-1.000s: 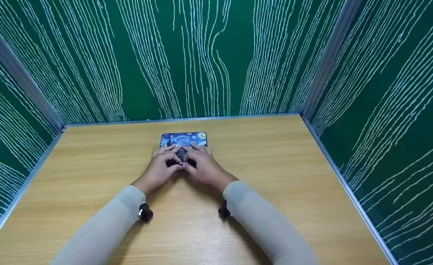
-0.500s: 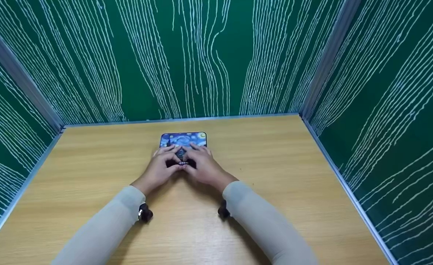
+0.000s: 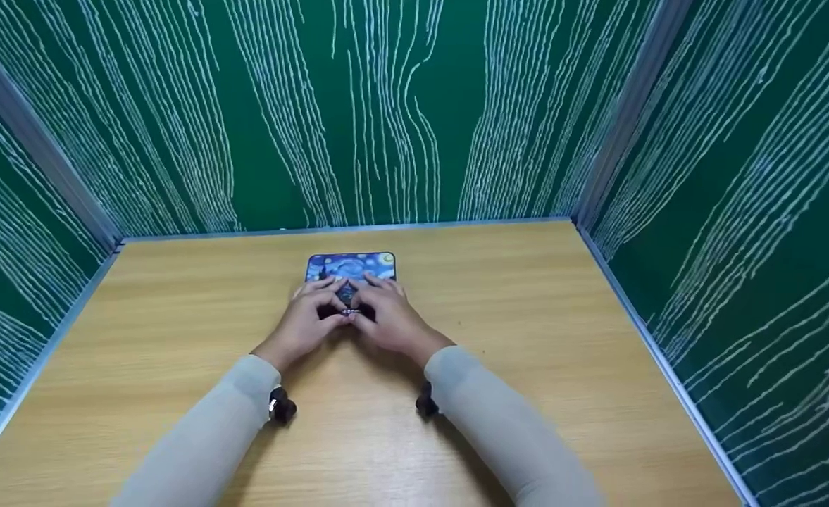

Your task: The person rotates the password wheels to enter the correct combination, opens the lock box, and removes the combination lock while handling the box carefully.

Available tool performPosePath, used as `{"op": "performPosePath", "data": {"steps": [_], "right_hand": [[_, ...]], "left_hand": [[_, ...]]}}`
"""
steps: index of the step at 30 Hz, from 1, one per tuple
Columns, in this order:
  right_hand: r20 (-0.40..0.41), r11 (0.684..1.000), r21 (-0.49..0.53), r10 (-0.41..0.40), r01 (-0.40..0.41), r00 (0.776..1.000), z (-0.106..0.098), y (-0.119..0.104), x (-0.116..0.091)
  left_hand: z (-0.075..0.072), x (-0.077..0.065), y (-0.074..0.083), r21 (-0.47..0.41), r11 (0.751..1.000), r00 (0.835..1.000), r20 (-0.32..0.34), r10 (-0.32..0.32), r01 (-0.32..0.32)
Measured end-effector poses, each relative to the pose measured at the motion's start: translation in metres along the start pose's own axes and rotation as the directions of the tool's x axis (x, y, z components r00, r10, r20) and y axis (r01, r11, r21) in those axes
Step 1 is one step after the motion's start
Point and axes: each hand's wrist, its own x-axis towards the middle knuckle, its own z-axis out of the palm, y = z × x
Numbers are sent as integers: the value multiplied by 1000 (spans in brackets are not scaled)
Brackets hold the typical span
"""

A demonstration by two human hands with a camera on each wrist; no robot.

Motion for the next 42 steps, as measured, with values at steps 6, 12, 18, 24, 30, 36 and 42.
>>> {"op": "performPosePath", "data": {"steps": [6,12,18,24,30,36,42], "right_hand": [[3,1000,-2,-11,11,1000,-1,-3,2],[62,996,-88,6,-1,998,-6,-3,-1],[108,983,-182,-1,21,994,-5,-6,0],[154,958,-287,34,12,988,-4,-9,2],[175,932,-361,37,29,984,-5,-12,7],[149,945,-325,10,40,989,-2,-9,4],[85,968,-251,-4,25,996,-3,-7,3]], "left_hand": [[-3,0,1,0,1000,1000,-22,10,-10],[1,0,5,-5,1000,1000,-2,-10,10],[3,-3,5,-11,1000,1000,-11,-8,8],[3,-2,6,85,995,998,10,58,-59],[-1,2,13,258,963,992,120,49,-79],[-2,1,14,291,955,989,149,6,-50],[-1,4,10,253,965,993,115,35,-64]]}}
